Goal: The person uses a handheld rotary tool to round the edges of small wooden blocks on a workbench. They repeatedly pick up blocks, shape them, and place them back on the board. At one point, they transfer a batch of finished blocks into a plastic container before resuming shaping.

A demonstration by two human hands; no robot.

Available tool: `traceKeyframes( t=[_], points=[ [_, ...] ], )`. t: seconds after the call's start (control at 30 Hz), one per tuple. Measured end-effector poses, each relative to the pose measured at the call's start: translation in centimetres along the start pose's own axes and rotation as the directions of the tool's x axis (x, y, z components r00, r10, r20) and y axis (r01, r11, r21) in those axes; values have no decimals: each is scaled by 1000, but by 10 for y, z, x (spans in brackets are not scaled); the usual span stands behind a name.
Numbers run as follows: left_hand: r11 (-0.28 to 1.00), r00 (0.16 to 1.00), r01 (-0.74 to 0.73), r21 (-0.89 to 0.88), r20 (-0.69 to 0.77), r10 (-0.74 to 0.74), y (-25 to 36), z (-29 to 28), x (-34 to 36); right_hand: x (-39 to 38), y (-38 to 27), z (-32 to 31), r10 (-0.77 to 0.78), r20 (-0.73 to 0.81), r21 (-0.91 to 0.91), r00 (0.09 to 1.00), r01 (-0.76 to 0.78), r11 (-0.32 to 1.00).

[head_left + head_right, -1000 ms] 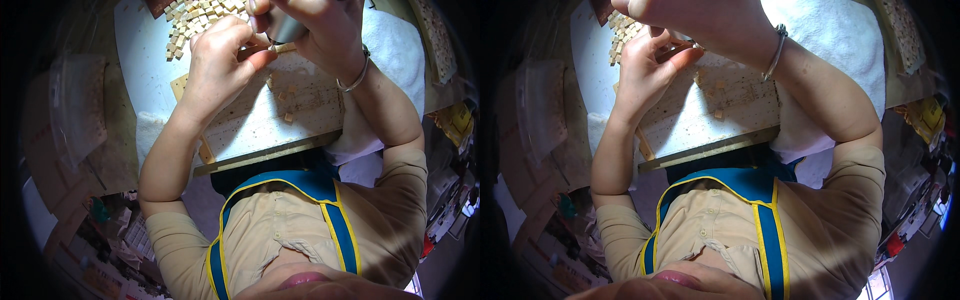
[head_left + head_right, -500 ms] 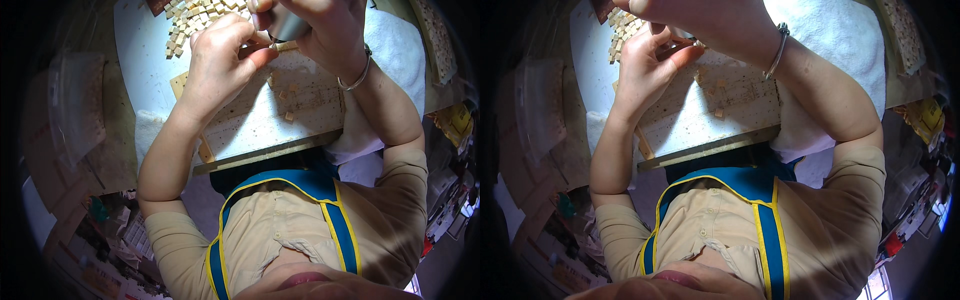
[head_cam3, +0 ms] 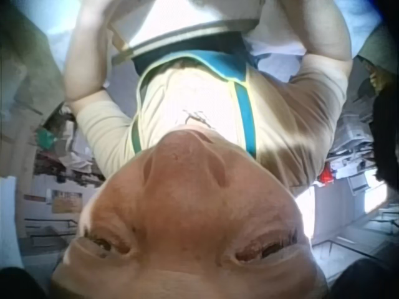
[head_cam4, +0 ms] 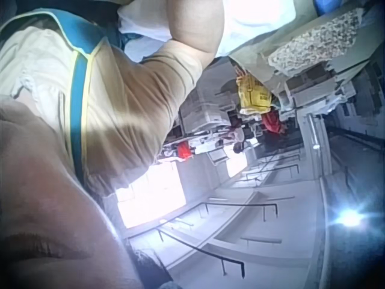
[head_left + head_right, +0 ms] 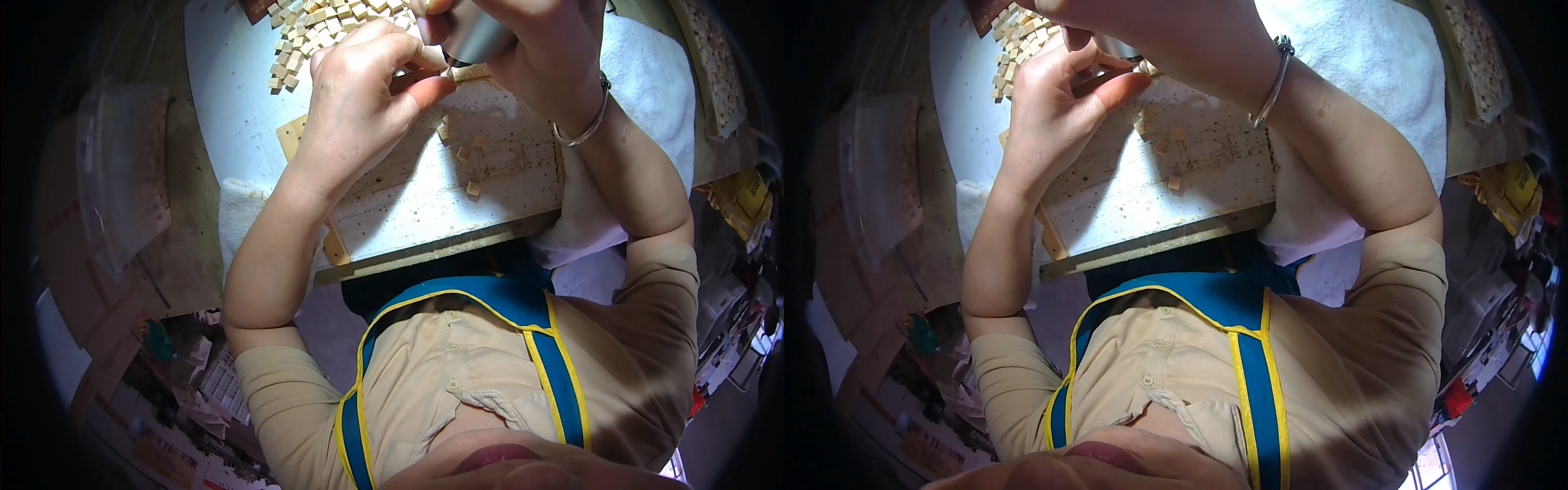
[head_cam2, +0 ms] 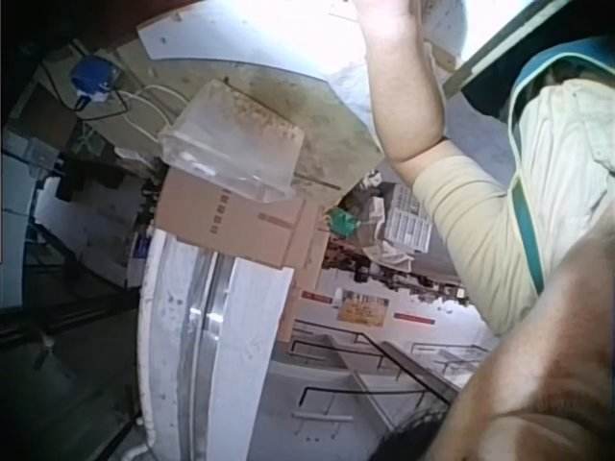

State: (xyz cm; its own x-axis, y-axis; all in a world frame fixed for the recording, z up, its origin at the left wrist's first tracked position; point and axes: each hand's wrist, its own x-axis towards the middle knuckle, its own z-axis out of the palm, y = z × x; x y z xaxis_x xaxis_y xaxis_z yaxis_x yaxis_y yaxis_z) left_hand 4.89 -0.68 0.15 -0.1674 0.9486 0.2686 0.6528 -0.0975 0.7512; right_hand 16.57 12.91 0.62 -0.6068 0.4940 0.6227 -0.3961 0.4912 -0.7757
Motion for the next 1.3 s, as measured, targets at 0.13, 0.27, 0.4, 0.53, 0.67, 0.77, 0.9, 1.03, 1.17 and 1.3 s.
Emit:
traceKeyframes(
  t=[0.13, 0.27, 0.4, 0.53, 0.67, 0.77, 0.9, 1.03, 1.17, 1.3],
  points=[
    [999, 999, -38, -14, -28, 38, -4, 1, -2, 12, -2, -2, -162, 60, -133, 985, 168, 977],
    [1000, 1000, -20, -24, -18, 20, -4, 1, -2, 17, -17, 1, 24, -43, 31, 999, -23, 999],
    [999, 999, -35, -9, -10, 34, -4, 0, -1, 16, -20, 6, 112, -92, 116, 989, -101, 988],
    [999, 998, -46, -18, -42, 46, -6, 3, -2, 15, -24, 11, 112, -119, 145, 987, -94, 985],
    [997, 995, -81, 14, -52, 81, -8, 4, -1, 12, -20, 14, 145, -127, 133, 981, -128, 983],
    [995, 994, -92, 39, -48, 94, -8, 3, 1, -3, 14, 19, -15, -219, -88, 976, -4, 996],
    [993, 991, -116, 37, -59, 118, -10, 2, -2, 7, -16, 0, -156, 94, -487, 983, 183, 854],
    [979, 978, -202, -3, 60, 202, 1, -9, -1, 14, -19, -27, 11, -117, 449, 993, 43, 892],
    [968, 968, -248, 38, 52, 246, 9, -20, -3, 27, -38, -28, 288, -209, 612, 935, -105, 784],
    [967, 939, -190, 170, -255, 229, -14, -40, 3, 28, -21, -26, 157, -187, 588, 970, -17, 809]
  ],
)
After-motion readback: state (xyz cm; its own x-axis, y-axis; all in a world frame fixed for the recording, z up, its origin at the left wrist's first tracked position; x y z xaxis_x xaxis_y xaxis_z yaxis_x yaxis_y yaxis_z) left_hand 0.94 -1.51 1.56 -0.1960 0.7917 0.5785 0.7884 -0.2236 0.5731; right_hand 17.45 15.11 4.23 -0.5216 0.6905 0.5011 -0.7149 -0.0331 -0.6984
